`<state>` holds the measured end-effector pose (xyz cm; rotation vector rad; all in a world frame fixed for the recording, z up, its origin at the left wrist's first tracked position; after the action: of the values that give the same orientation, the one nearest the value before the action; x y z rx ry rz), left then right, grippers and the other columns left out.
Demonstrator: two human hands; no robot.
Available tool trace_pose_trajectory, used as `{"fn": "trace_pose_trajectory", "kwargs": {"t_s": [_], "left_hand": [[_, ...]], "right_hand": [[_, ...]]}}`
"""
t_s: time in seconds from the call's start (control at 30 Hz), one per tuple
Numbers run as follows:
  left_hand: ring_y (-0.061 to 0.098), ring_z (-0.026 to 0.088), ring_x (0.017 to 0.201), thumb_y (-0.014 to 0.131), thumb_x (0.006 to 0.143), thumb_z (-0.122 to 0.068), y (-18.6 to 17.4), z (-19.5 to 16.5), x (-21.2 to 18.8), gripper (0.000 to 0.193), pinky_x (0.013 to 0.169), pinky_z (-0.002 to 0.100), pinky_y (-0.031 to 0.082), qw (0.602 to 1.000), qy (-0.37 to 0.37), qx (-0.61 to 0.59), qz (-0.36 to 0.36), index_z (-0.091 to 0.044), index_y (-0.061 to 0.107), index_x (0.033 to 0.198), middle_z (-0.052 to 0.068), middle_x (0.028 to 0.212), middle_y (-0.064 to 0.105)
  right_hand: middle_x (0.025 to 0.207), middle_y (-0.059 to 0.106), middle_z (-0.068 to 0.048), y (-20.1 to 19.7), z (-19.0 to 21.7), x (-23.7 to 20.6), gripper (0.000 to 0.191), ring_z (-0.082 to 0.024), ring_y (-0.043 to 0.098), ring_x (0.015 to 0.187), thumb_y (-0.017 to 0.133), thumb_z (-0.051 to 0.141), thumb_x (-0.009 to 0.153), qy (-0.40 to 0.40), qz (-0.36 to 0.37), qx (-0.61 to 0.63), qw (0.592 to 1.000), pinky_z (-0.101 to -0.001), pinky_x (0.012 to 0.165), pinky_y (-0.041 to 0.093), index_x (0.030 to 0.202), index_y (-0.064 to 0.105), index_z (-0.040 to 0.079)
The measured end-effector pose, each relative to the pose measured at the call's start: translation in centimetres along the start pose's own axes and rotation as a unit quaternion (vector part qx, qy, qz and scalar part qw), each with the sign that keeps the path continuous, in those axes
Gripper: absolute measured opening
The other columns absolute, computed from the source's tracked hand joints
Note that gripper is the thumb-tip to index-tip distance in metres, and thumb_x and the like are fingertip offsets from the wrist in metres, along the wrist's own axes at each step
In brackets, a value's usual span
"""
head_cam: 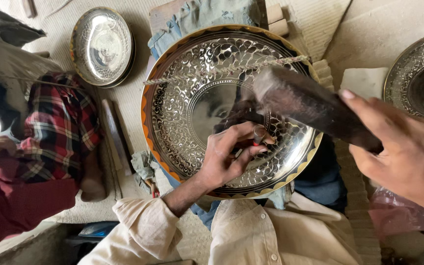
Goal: The person uses a hammer and a small tool to create a pattern on a large metal plate. They repeatedly strike the tool with the hammer to emboss the design.
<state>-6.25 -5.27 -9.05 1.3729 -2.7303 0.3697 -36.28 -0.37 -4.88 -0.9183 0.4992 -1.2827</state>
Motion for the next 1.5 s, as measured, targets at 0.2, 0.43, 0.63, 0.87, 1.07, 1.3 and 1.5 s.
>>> {"fn": "trace_pose_trajectory", "kwargs": {"t_s": [0.2,0.43,0.63,0.87,1.07,1.3,1.5], "left_hand": [[0.078,0.022,0.107,0.073,0.096,0.005,-0.2,0.5,-0.3,0.038,0.092,0.032,0.069,0.999,0.001,0.043,0.001,-0.001,0.057,0.131,0.013,0.118,0.072],[0.078,0.020,0.105,0.076,0.096,0.001,-0.4,0.0,0.0,0.035,0.092,0.032,0.068,0.997,0.004,0.080,0.011,-0.003,0.060,0.127,0.012,0.116,0.074],[0.079,0.024,0.105,0.075,0.095,0.000,-0.6,-0.4,0.1,0.037,0.091,0.034,0.066,0.996,0.002,0.085,0.013,-0.002,0.059,0.128,0.013,0.116,0.074],[0.078,0.025,0.099,0.080,0.095,-0.004,-0.7,-0.1,-0.1,0.032,0.086,0.036,0.063,0.991,-0.012,0.130,0.010,-0.003,0.062,0.121,0.012,0.109,0.074],[0.077,0.022,0.105,0.078,0.096,-0.001,-0.7,0.1,0.0,0.035,0.093,0.034,0.064,0.991,0.007,0.130,0.019,-0.004,0.060,0.126,0.012,0.114,0.074],[0.071,0.025,0.123,0.062,0.098,0.014,-0.6,-0.7,0.3,0.045,0.107,0.033,0.062,1.000,-0.019,-0.002,-0.008,0.002,0.046,0.139,0.017,0.128,0.069],[0.073,0.025,0.124,0.062,0.100,0.013,-0.7,-1.0,0.3,0.039,0.108,0.034,0.063,1.000,-0.006,-0.014,0.006,0.000,0.052,0.136,0.016,0.128,0.072]], "right_hand": [[0.094,0.059,-0.006,0.2,-0.5,-0.4,0.084,-0.015,0.060,0.063,0.073,0.000,0.082,0.040,0.034,0.004,0.999,-0.0307,0.052,0.052,0.157,0.039,0.015],[0.107,0.063,-0.017,-0.5,0.2,0.1,0.078,-0.025,0.066,0.081,0.072,-0.004,0.079,-0.037,0.012,-0.082,0.996,-0.0357,0.069,0.059,0.151,0.044,0.010],[0.120,0.062,-0.018,-0.4,-0.6,0.1,0.071,-0.024,0.069,0.086,0.070,-0.003,0.083,0.017,-0.005,0.052,0.998,-0.0330,0.071,0.059,0.150,0.044,-0.008],[0.119,0.063,-0.018,0.4,-1.4,-0.7,0.058,-0.025,0.068,0.090,0.069,-0.002,0.088,0.028,0.013,0.014,0.999,-0.0357,0.077,0.057,0.142,0.051,-0.010],[0.109,0.066,-0.018,1.3,-3.3,-1.8,0.045,-0.025,0.068,0.086,0.068,-0.004,0.092,0.047,0.017,0.022,0.999,-0.0366,0.076,0.056,0.134,0.054,-0.006],[0.097,0.068,-0.019,2.6,-5.7,-3.4,0.022,-0.026,0.068,0.085,0.069,-0.008,0.100,0.207,0.006,0.083,0.975,-0.0380,0.080,0.056,0.118,0.060,0.000],[0.110,0.068,-0.017,0.5,-3.2,-0.5,0.070,-0.028,0.069,0.093,0.069,-0.009,0.075,-0.013,0.095,-0.110,0.989,-0.0399,0.085,0.058,0.142,0.057,0.006]]}}
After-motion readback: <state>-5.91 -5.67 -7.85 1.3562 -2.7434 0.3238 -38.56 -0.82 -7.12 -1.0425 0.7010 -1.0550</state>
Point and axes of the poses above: each hand's wrist, its own x-axis towards the middle knuckle, its own y-axis out of the palm, z = x × y, the point moved 2 cm from there along x, towards the middle knuckle
